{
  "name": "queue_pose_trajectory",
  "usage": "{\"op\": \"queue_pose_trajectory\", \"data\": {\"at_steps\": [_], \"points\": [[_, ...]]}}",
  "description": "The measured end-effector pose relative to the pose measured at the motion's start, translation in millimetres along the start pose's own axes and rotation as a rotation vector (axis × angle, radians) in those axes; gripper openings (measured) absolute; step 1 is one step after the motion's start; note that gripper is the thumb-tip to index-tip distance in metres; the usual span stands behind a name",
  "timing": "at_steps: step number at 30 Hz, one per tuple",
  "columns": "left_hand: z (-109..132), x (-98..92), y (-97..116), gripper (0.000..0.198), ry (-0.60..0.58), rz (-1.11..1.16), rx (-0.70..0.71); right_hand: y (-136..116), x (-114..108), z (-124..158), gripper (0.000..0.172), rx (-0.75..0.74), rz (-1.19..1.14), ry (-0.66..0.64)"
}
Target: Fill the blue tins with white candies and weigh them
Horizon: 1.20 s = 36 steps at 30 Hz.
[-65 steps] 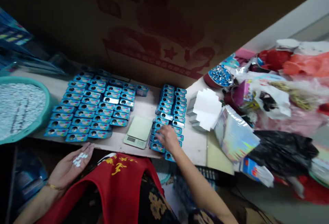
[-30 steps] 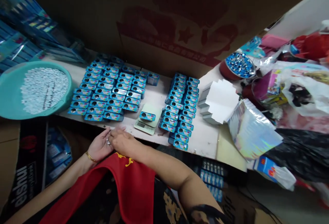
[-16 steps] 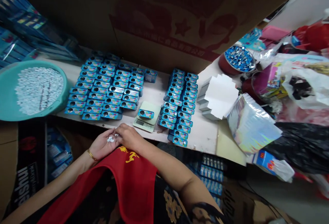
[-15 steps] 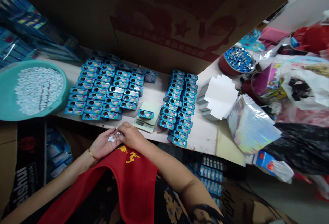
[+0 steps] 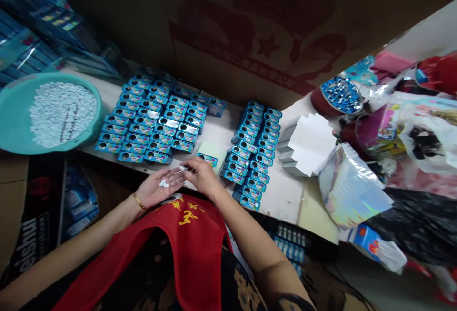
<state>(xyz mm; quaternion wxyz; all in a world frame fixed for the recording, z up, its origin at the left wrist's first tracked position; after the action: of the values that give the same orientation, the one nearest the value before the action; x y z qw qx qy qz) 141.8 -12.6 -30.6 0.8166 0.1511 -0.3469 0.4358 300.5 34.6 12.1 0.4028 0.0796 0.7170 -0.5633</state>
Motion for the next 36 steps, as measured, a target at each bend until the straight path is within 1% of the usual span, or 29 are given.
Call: {"op": "queue_pose_trajectory", "data": {"at_steps": [1, 2, 3, 5, 6, 7, 8, 10, 12, 14, 19, 21, 22, 26, 31, 33, 36], "points": [[-2.8, 1.8, -0.2, 0.021, -0.005, 0.002, 0.000, -5.2, 1.6, 0.0, 0.018, -0.046, -0.006, -0.024], [-4.8, 3.1, 0.4, 0.020, 0.000, -0.002, 0.002, -6.3, 1.2, 0.8, 0.020, -0.061, 0.016, -0.015], [-5.7, 3.5, 1.7, 0.018, 0.011, -0.010, 0.006, -2.7, -1.0, 2.6, 0.024, -0.042, 0.068, 0.025], [-4.5, 1.8, 5.6, 0.017, 0.038, -0.034, 0.005, 16.3, -6.9, 9.1, 0.036, 0.055, 0.236, 0.119], [-2.7, -0.2, 7.8, 0.016, 0.047, -0.040, 0.008, 29.2, -8.4, 13.1, 0.045, 0.102, 0.324, 0.129], [-0.6, -2.6, 10.0, 0.016, 0.051, -0.040, 0.016, 42.6, -8.0, 17.0, 0.052, 0.135, 0.397, 0.105], [1.6, -5.3, 11.7, 0.015, 0.055, -0.039, 0.025, 55.2, -5.7, 20.4, 0.056, 0.155, 0.451, 0.065], [4.8, -10.7, 13.6, 0.012, 0.074, -0.043, 0.047, 73.6, 1.7, 24.9, 0.053, 0.178, 0.505, -0.001], [5.3, -14.1, 13.3, 0.011, 0.091, -0.048, 0.068, 78.2, 8.1, 26.1, 0.045, 0.188, 0.533, -0.009], [2.4, -14.6, 11.9, 0.013, 0.102, -0.053, 0.084, 67.2, 9.4, 25.4, 0.041, 0.169, 0.572, -0.009], [-15.4, -5.3, 7.6, 0.013, 0.117, -0.054, 0.070, 2.9, -4.9, 23.4, 0.047, -0.003, 0.757, -0.066], [-22.2, 0.8, 5.6, 0.014, 0.114, -0.051, 0.068, -15.5, -8.2, 21.8, 0.046, -0.058, 0.839, -0.110], [-24.8, 3.8, 4.4, 0.015, 0.112, -0.050, 0.069, -20.5, -8.6, 20.8, 0.045, -0.067, 0.874, -0.130], [-30.8, 13.6, -1.2, 0.016, 0.105, -0.062, 0.054, -24.6, -8.7, 20.8, 0.039, -0.035, 0.951, -0.155], [-34.8, 17.1, -4.7, 0.016, 0.089, -0.076, 0.059, -30.5, -14.4, 28.2, 0.042, -0.062, 0.963, -0.132], [-35.5, 17.3, -4.8, 0.017, 0.078, -0.081, 0.052, -26.7, -15.4, 29.1, 0.042, -0.043, 0.950, -0.143], [-35.7, 17.8, -3.6, 0.018, 0.059, -0.097, 0.032, -13.0, -14.5, 29.4, 0.043, 0.016, 0.904, -0.147]]}}
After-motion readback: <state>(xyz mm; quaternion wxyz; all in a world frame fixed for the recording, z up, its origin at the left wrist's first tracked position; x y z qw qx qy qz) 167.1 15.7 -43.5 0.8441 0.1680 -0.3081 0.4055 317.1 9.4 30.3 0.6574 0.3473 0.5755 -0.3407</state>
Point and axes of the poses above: each hand's wrist, its own z-axis away from the middle knuckle, its own x-axis out of the palm, y = z × x, the point moved 2 cm from there along -z, towards the middle knuckle, and after that the axes turned 11 degrees about z, right-handed, at the moved point
